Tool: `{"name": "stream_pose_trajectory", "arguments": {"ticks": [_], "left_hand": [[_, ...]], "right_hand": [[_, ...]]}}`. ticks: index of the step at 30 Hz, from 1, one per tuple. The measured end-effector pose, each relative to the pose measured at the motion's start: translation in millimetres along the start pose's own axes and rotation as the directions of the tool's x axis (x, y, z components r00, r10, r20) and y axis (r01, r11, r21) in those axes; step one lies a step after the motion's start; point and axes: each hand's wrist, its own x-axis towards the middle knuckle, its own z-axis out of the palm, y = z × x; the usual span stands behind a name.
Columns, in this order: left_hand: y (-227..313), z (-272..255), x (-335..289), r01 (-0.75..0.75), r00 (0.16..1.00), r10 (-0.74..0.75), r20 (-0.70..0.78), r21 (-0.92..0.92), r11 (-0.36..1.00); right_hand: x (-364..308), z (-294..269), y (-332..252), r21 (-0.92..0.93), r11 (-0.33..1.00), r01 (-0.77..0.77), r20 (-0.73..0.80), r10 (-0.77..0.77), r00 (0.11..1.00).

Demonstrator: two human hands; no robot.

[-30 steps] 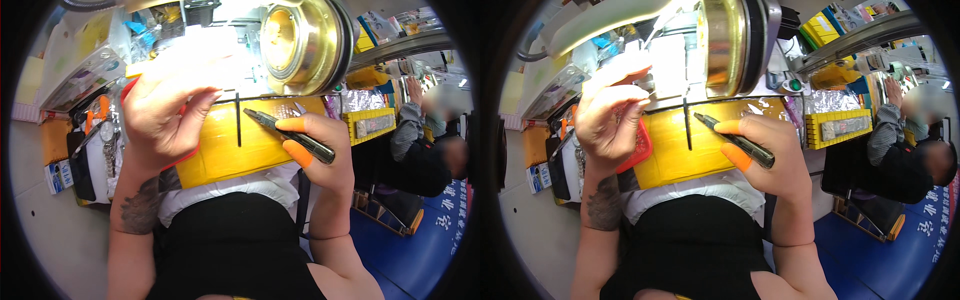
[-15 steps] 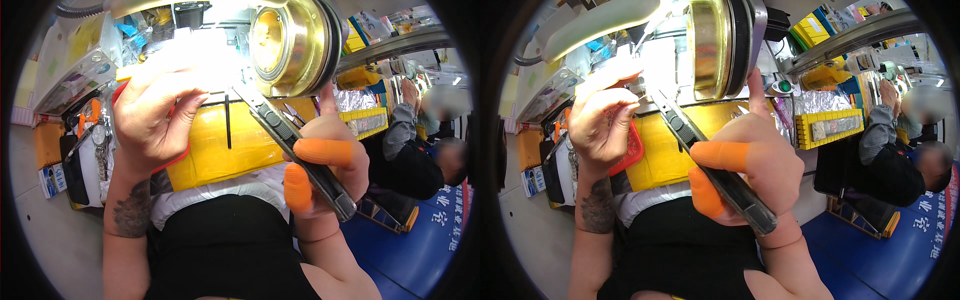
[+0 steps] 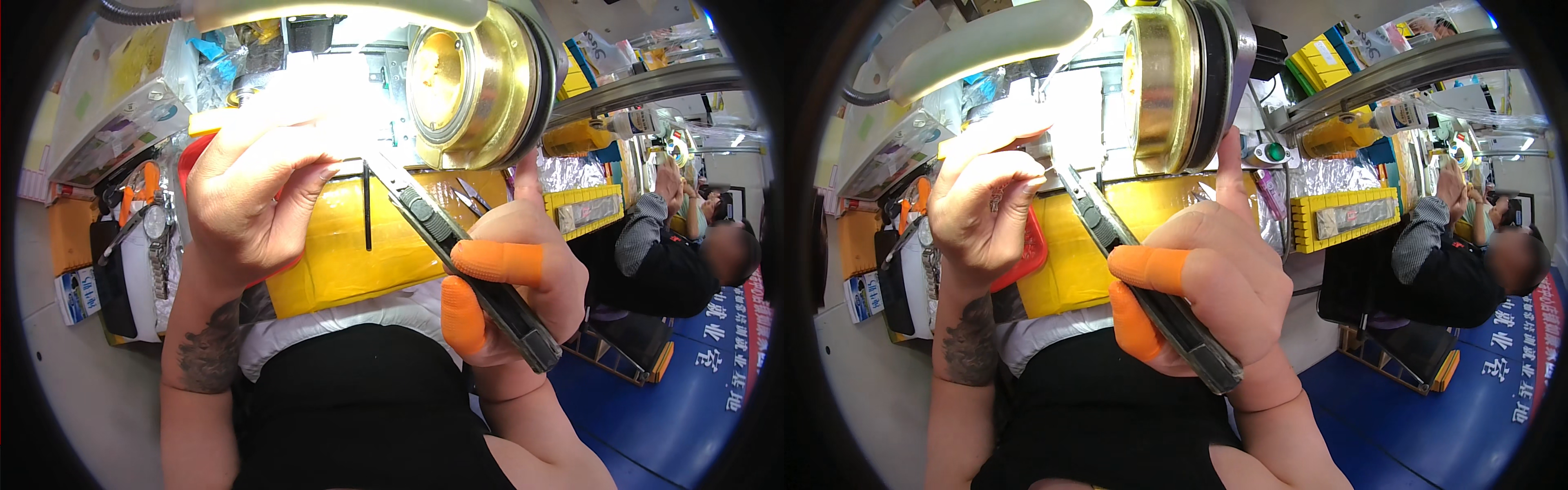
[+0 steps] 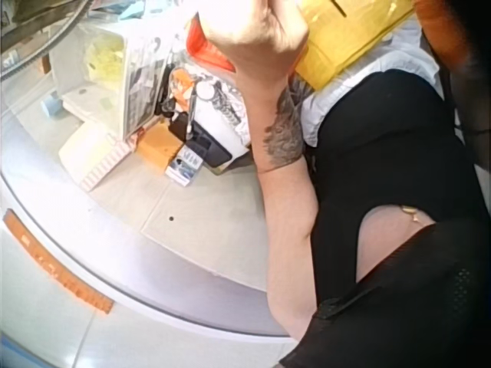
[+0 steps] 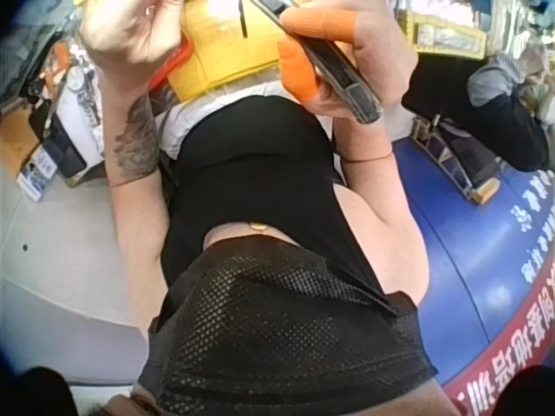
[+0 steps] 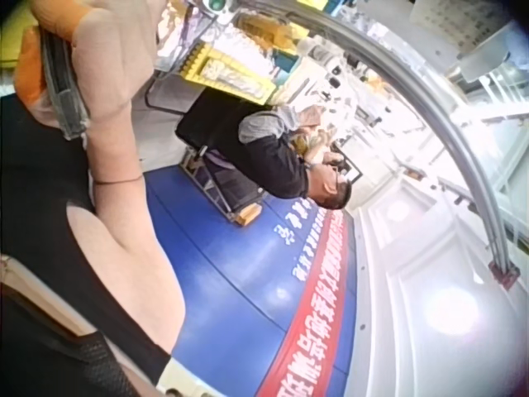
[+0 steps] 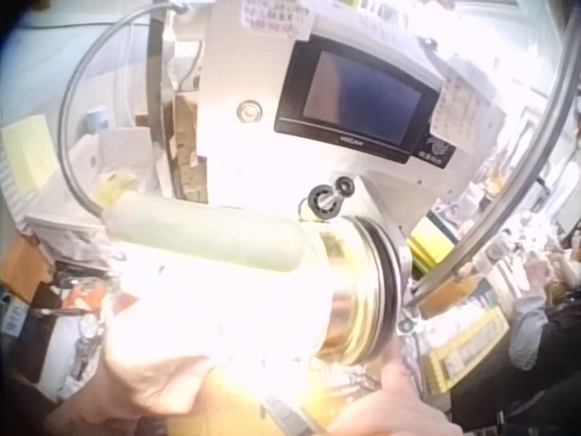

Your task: Assembling small hardware pins and cutting components at a factory workbench using specialized production tools and cutters.

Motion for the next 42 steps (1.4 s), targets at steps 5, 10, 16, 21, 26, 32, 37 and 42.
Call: {"name": "stream_pose_trajectory", "arguments": {"ticks": [5,10,16,21,26,32,37,42], "left_hand": [[0.2,1.9,2.5,-0.031,0.999,0.031,-0.022,-0.001,1.000],[1.8,1.2,5.9,-0.036,0.998,0.038,-0.041,0.044,0.998],[1.6,2.0,8.3,-0.075,0.996,0.077,-0.043,0.050,0.996],[0.6,1.0,7.0,-0.080,0.995,0.082,-0.059,0.039,0.996],[4.8,-0.1,5.6,-0.074,0.996,0.077,-0.044,0.069,0.995],[3.2,7.4,9.0,-0.090,0.994,0.093,-0.049,0.061,0.994],[9.1,8.7,11.0,-0.026,0.996,0.014,-0.091,-0.132,0.991],[38.0,10.5,16.2,0.052,0.992,-0.068,-0.110,-0.142,0.989]], "right_hand": [[1.7,2.6,-0.4,-0.038,0.999,0.015,0.010,-0.015,1.000],[3.0,2.2,0.3,-0.040,0.999,0.023,0.014,-0.023,1.000],[2.4,1.4,1.4,-0.041,0.999,0.035,0.015,-0.034,0.999],[1.6,-3.6,0.3,0.139,0.990,0.019,-0.035,-0.015,0.999],[-32.9,-33.4,18.5,0.546,0.832,-0.102,-0.202,0.249,0.947],[-81.8,-49.9,47.9,0.540,0.469,-0.699,0.211,0.728,0.652],[-92.9,-50.9,65.2,0.014,0.806,-0.592,0.057,0.591,0.805],[-73.8,-40.1,68.4,-0.325,0.925,-0.195,0.101,0.239,0.966]]}}
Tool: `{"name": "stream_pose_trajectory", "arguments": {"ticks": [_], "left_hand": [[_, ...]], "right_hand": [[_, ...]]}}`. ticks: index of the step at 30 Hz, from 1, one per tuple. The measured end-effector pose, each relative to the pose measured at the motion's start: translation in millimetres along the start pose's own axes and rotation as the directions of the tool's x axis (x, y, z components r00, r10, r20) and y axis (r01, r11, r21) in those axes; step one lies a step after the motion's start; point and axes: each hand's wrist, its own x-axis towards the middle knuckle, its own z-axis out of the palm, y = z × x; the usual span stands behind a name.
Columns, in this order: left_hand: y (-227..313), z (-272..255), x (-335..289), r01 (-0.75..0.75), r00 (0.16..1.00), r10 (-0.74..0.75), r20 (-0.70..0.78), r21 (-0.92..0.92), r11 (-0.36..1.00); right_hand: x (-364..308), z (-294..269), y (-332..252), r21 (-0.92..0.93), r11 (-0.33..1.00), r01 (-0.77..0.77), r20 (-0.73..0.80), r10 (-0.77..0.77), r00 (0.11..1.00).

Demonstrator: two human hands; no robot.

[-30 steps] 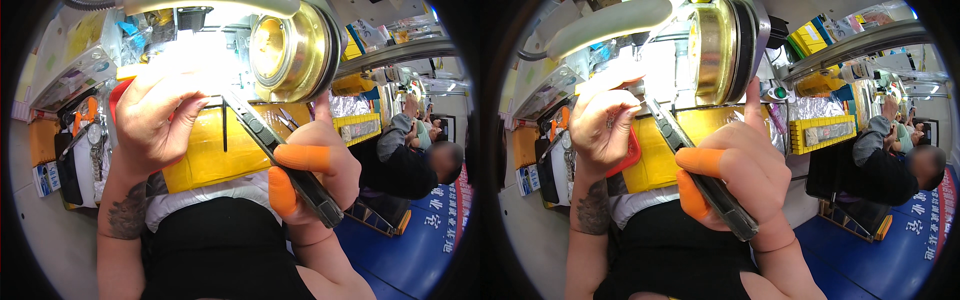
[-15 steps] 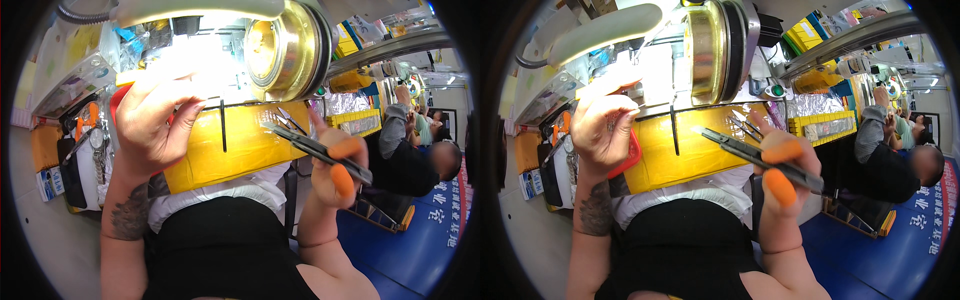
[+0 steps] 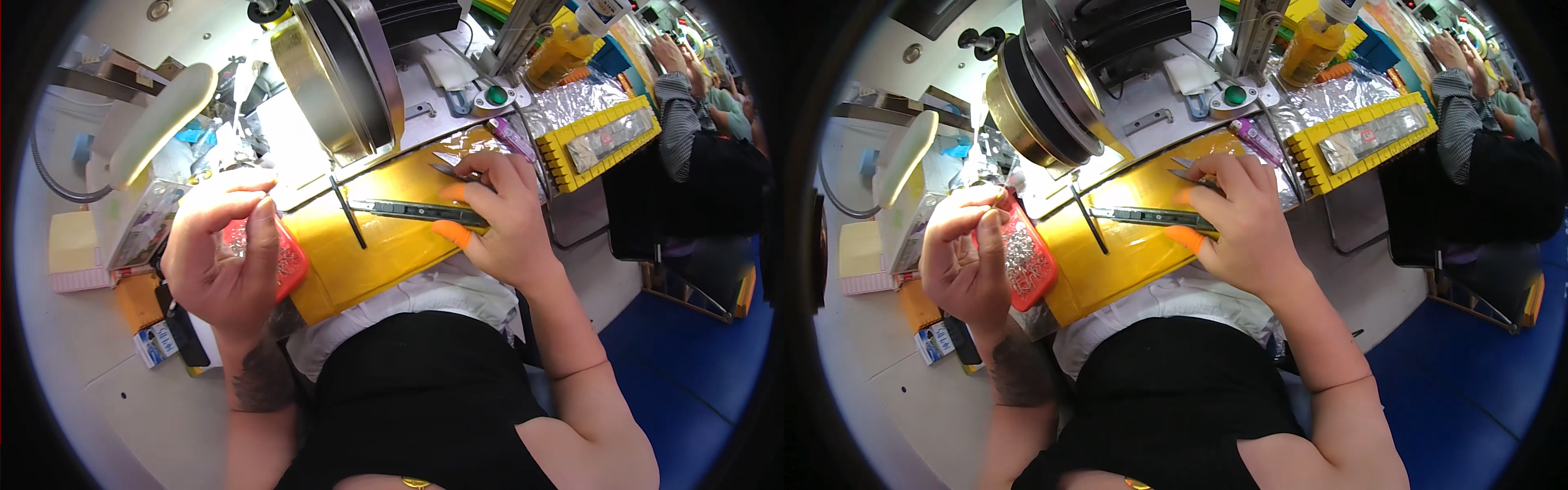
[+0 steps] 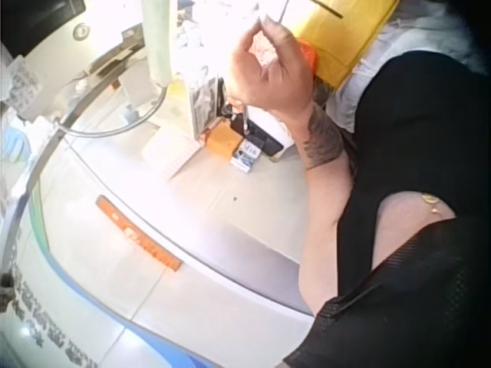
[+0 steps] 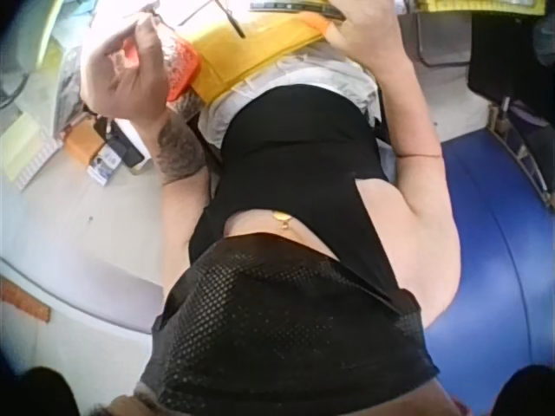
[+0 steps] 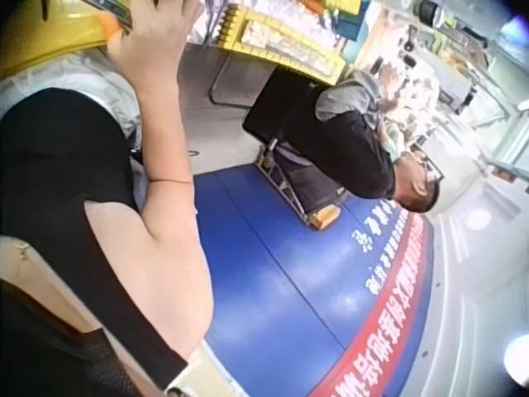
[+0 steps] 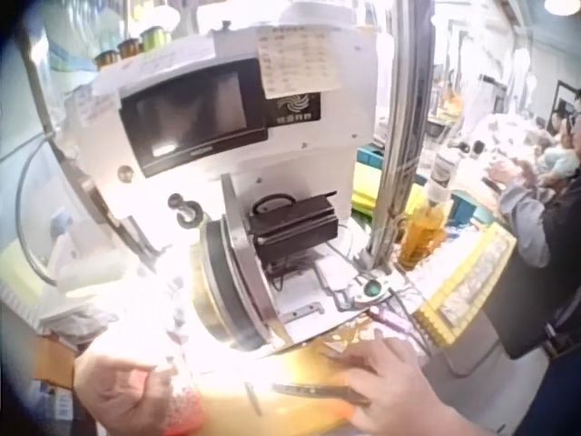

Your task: Assembling small hardware pins and cutting components at a factory workbench using specialized production tools and cutters.

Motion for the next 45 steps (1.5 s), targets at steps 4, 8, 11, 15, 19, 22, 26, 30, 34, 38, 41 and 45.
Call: {"name": "stream_pose_trajectory", "arguments": {"ticks": [4,8,11,15,19,22,26,30,34,38,41,45], "left_hand": [[15.1,4.0,2.3,0.208,0.978,-0.208,0.004,0.046,0.977],[23.2,2.4,2.8,0.394,0.918,-0.392,0.057,-0.042,0.918],[25.6,0.5,4.9,0.462,0.886,-0.456,0.085,-0.060,0.885],[20.9,1.0,-1.3,0.489,0.871,-0.481,0.104,-0.081,0.868],[15.9,-0.8,-7.5,0.506,0.863,-0.502,0.057,-0.098,0.857],[13.4,-4.1,-9.6,0.295,0.955,-0.295,0.001,0.008,0.955],[20.0,-6.7,-6.3,0.488,0.872,-0.475,0.115,-0.280,0.827],[26.3,-4.5,0.4,0.614,0.785,-0.593,0.179,-0.355,0.705],[27.8,-4.4,1.9,0.615,0.788,-0.596,0.151,-0.206,0.761],[18.7,-8.9,2.0,0.290,0.949,-0.306,0.070,0.182,0.940],[18.8,-6.1,12.0,0.197,0.977,-0.214,0.009,0.357,0.913],[15.4,6.8,31.7,0.081,0.992,-0.120,0.036,0.543,0.835]], "right_hand": [[37.7,-2.1,-21.8,0.062,0.981,0.185,-0.255,-0.164,0.953],[84.1,11.4,-49.0,-0.070,0.906,0.418,-0.407,-0.409,0.817],[104.8,26.6,-47.8,-0.097,0.834,0.544,-0.476,-0.519,0.710],[106.7,29.5,-46.5,-0.038,0.818,0.574,-0.484,-0.518,0.705],[106.7,34.3,-47.4,-0.025,0.820,0.573,-0.453,-0.520,0.724],[107.4,36.1,-48.8,-0.027,0.823,0.567,-0.440,-0.519,0.733],[105.7,34.0,-49.3,-0.036,0.823,0.567,-0.410,-0.529,0.743],[105.8,38.7,-48.4,-0.048,0.822,0.568,-0.438,-0.529,0.727],[105.2,40.6,-47.3,-0.044,0.826,0.562,-0.452,-0.518,0.726],[109.8,39.2,-44.9,-0.083,0.821,0.565,-0.487,-0.528,0.695],[110.9,14.5,-39.5,0.047,0.862,0.505,-0.478,-0.425,0.769],[124.4,20.7,1.3,0.358,0.782,0.510,-0.608,-0.219,0.763]]}}
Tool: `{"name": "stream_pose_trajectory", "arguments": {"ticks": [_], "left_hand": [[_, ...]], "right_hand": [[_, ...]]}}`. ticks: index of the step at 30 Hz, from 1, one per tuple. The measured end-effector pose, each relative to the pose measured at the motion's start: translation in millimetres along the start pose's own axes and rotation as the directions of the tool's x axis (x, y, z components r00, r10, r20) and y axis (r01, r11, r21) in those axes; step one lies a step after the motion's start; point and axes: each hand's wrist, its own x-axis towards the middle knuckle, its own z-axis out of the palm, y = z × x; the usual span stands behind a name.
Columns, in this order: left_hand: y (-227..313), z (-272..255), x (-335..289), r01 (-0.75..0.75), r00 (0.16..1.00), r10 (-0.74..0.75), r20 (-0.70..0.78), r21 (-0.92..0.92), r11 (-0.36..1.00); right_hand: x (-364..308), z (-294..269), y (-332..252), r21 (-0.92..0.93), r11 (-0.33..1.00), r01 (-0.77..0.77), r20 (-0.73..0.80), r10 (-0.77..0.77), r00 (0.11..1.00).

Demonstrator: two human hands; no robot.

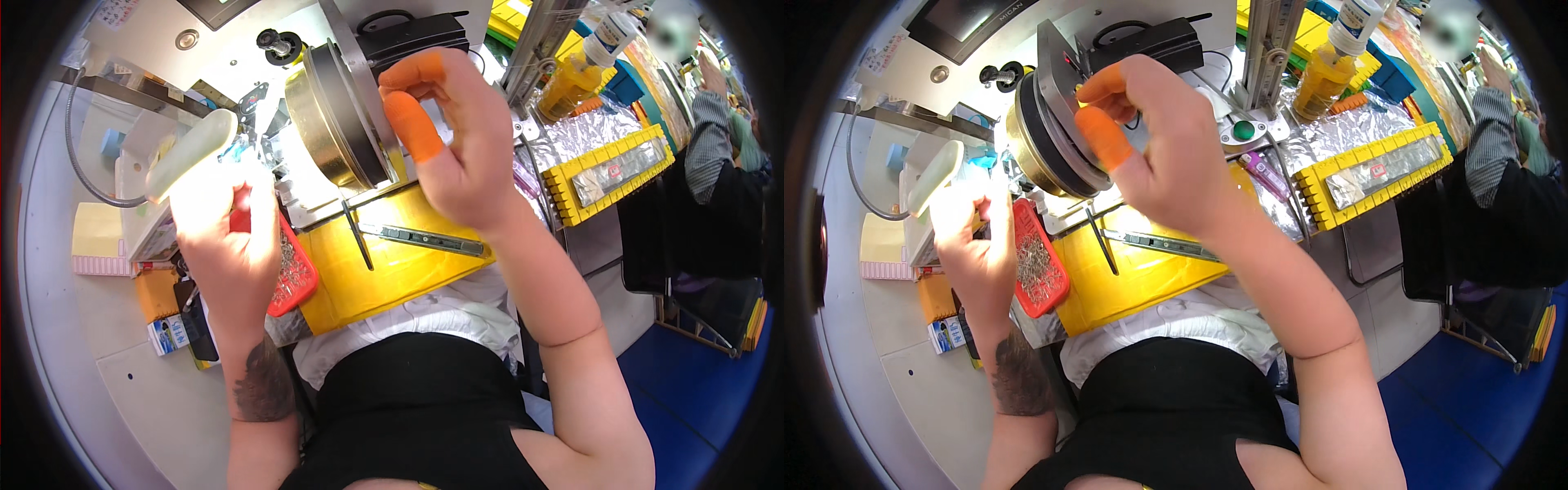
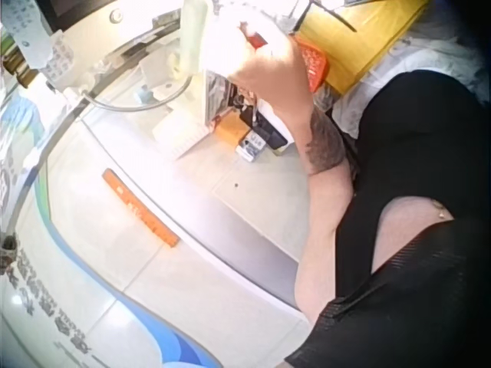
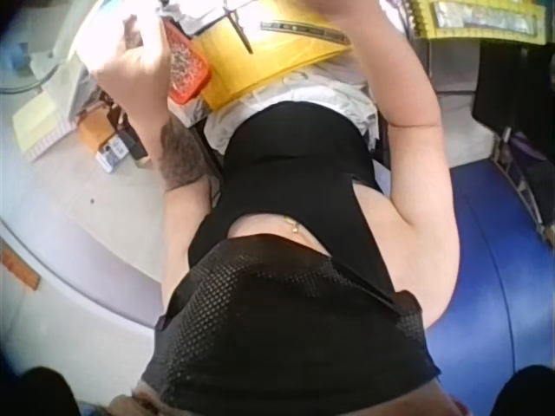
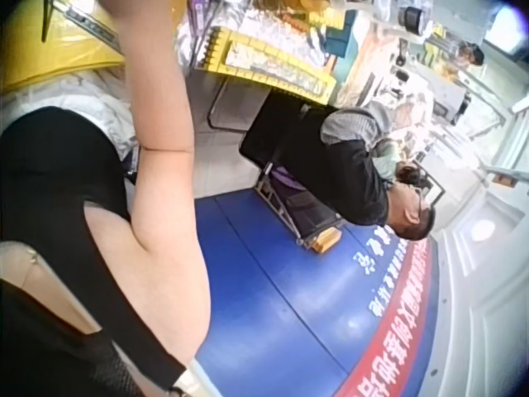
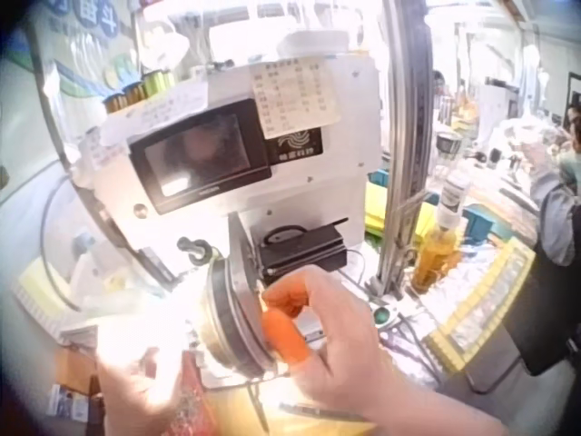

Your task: Assembling small hardware pins and cutting components at a factory workbench using specialized production tools and cutters.

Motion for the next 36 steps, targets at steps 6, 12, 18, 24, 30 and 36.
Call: {"name": "stream_pose_trajectory", "arguments": {"ticks": [6,12,18,24,30,36], "left_hand": [[28.7,11.0,19.5,0.033,0.991,-0.038,0.126,0.040,0.999],[29.1,20.6,12.1,0.255,0.931,-0.276,0.239,0.115,0.960],[29.2,36.2,8.2,0.199,0.968,-0.207,0.144,0.068,0.978],[13.7,3.6,-12.7,0.027,0.998,-0.032,0.047,0.103,0.994],[-44.8,-45.0,-95.5,0.066,0.996,-0.063,-0.069,0.054,0.996],[-87.1,-48.9,-158.3,0.035,0.980,-0.019,-0.200,0.080,0.996]], "right_hand": [[20.7,-16.1,14.8,-0.024,0.863,-0.505,0.437,0.463,0.771],[39.7,-5.1,26.2,-0.081,0.906,-0.415,0.652,0.363,0.666],[35.6,-14.2,25.3,-0.006,0.888,-0.459,0.679,0.341,0.650],[51.5,-73.3,-19.2,-0.222,0.917,-0.332,0.364,0.394,0.844],[83.7,-244.5,-23.7,0.514,0.858,-0.010,-0.577,0.354,0.736],[178.5,-212.9,-94.5,0.128,0.992,0.009,-0.354,0.037,0.935]]}}
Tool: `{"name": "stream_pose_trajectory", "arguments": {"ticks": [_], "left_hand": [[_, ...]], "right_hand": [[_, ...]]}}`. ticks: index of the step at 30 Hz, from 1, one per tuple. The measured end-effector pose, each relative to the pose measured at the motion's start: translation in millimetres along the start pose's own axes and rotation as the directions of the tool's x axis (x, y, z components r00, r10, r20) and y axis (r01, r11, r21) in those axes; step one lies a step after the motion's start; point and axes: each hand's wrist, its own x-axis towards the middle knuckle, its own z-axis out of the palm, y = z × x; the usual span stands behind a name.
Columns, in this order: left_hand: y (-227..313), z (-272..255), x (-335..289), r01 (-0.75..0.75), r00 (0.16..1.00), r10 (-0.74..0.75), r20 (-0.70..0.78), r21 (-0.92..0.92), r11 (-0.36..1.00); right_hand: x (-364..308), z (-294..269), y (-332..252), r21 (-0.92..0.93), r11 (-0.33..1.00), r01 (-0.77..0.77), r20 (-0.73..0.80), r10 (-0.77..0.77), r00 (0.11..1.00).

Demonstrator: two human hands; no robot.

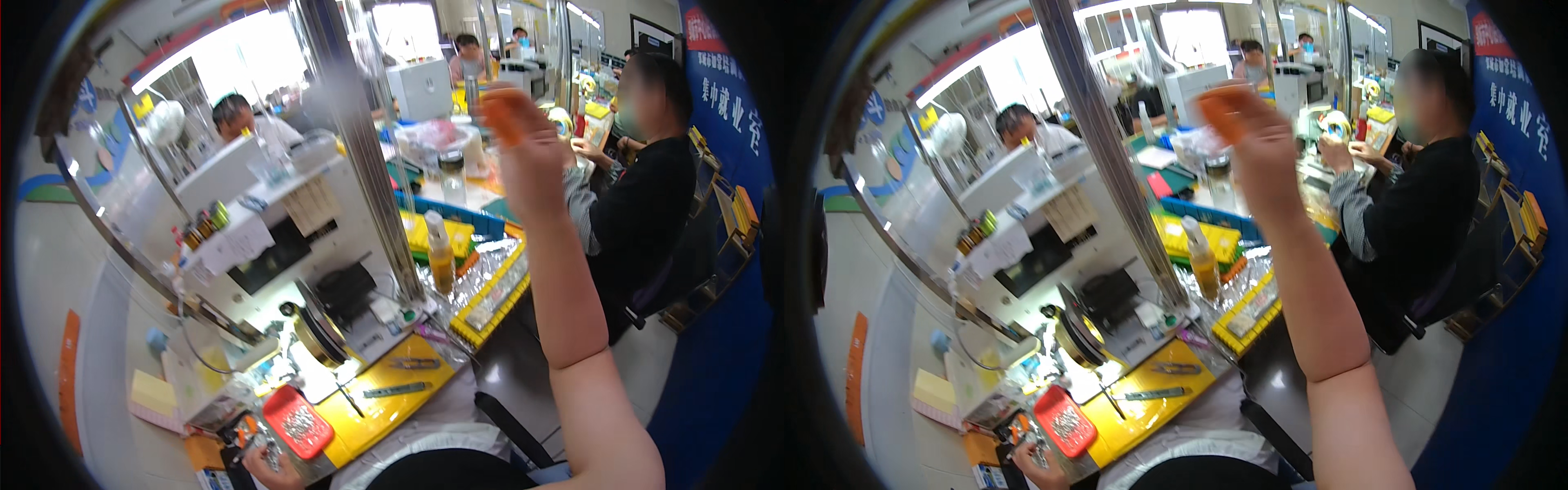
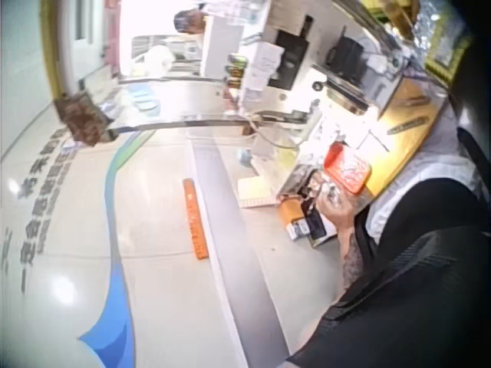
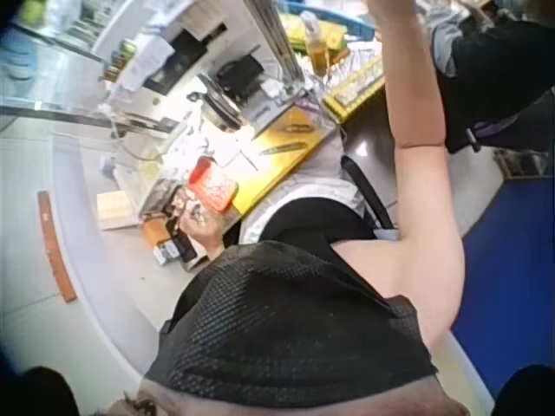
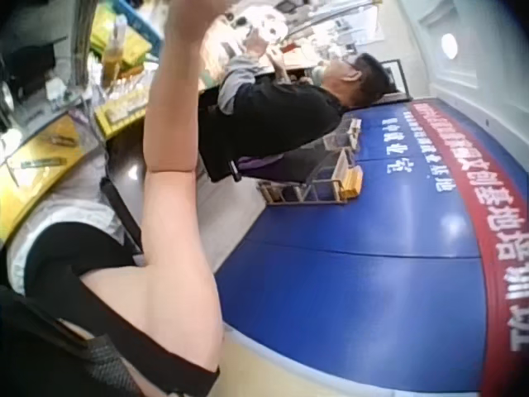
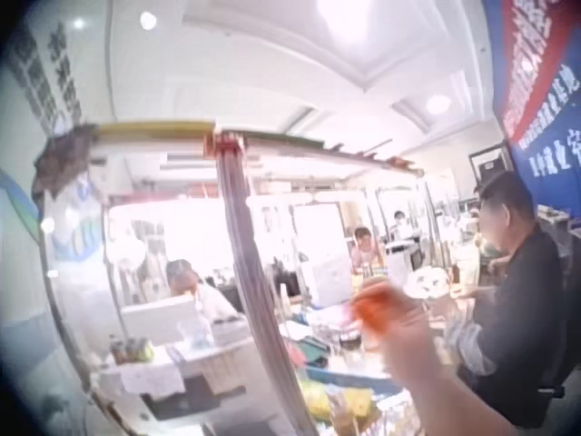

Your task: Assembling small hardware pins and cutting components at a factory workbench using specialized production tools and cutters.

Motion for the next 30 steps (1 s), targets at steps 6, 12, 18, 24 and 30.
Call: {"name": "stream_pose_trajectory", "arguments": {"ticks": [6,12,18,24,30], "left_hand": [[-16.8,-6.7,-23.1,-0.035,0.986,0.042,-0.160,0.045,0.998],[-26.0,2.0,-10.9,-0.106,0.978,0.131,-0.165,0.153,0.983],[-35.5,2.0,-16.1,-0.083,0.991,0.090,-0.102,0.072,0.994],[-51.6,7.3,-24.0,-0.130,0.985,0.138,-0.107,0.078,0.988],[-15.9,-12.9,-12.4,-0.152,0.983,0.160,-0.089,0.097,0.984]], "right_hand": [[38.3,147.0,-39.1,0.275,0.911,-0.308,0.451,0.161,0.878],[112.6,148.4,10.6,0.464,0.801,-0.378,0.121,0.365,0.923],[123.5,148.1,-1.2,0.106,0.910,-0.400,0.093,0.392,0.915],[128.7,132.8,-9.9,-0.038,0.939,-0.341,0.208,0.341,0.917],[39.9,114.0,14.3,0.323,0.723,-0.611,0.217,0.572,0.791]]}}
